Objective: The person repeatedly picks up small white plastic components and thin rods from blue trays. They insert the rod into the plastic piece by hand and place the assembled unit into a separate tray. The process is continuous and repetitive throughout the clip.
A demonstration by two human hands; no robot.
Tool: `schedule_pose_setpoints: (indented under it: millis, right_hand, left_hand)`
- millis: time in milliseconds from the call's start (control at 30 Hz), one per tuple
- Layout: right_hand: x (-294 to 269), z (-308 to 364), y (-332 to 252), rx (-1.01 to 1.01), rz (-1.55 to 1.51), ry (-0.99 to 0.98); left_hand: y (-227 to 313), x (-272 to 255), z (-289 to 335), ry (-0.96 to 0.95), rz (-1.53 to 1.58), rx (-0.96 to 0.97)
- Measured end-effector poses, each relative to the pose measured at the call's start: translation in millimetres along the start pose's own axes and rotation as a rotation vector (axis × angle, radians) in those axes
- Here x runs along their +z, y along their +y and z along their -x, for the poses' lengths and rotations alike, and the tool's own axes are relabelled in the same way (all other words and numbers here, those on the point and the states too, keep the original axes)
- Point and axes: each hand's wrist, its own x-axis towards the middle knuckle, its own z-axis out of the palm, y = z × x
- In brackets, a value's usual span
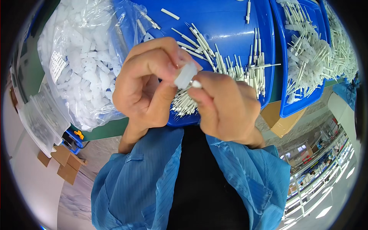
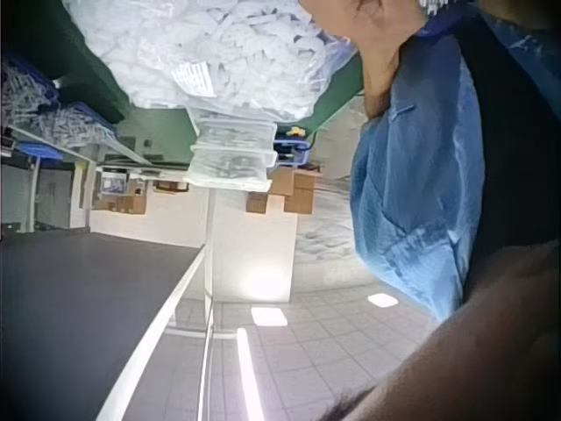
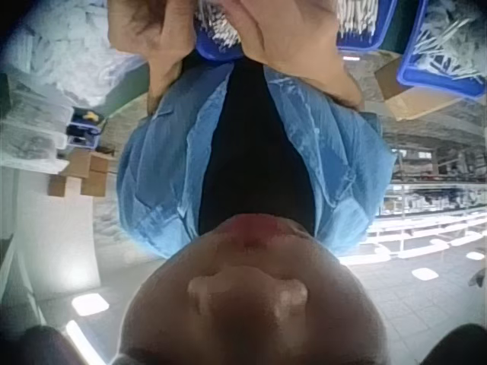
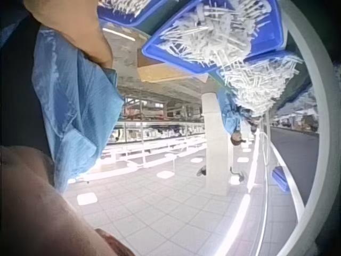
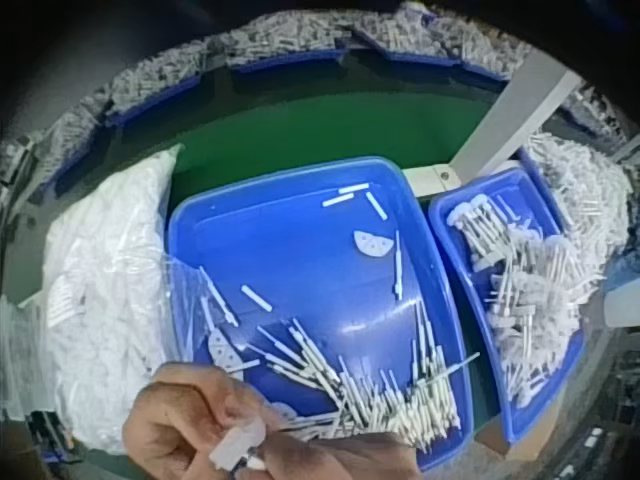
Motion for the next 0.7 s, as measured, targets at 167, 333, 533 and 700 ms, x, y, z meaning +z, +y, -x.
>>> schedule_pose_setpoints:
  millis: [167, 333, 533, 700]
  right_hand:
    - [12, 0, -6, -0.066, 0.009, 0.092]
    - [12, 2, 19, -0.137, -0.081, 0.043]
    - [6, 5, 22, -0.063, -0.095, 0.010]
    - [-6, 7, 25, 0.019, -0.130, -0.138]
  left_hand:
    - [10, -2, 2, -0.046, -0.110, -0.003]
    - [14, 2, -6, -0.009, -0.084, 0.073]
    - [18, -17, -16, -0.233, -0.344, 0.094]
    - [15, -15, -13, -0.157, -0.246, -0.002]
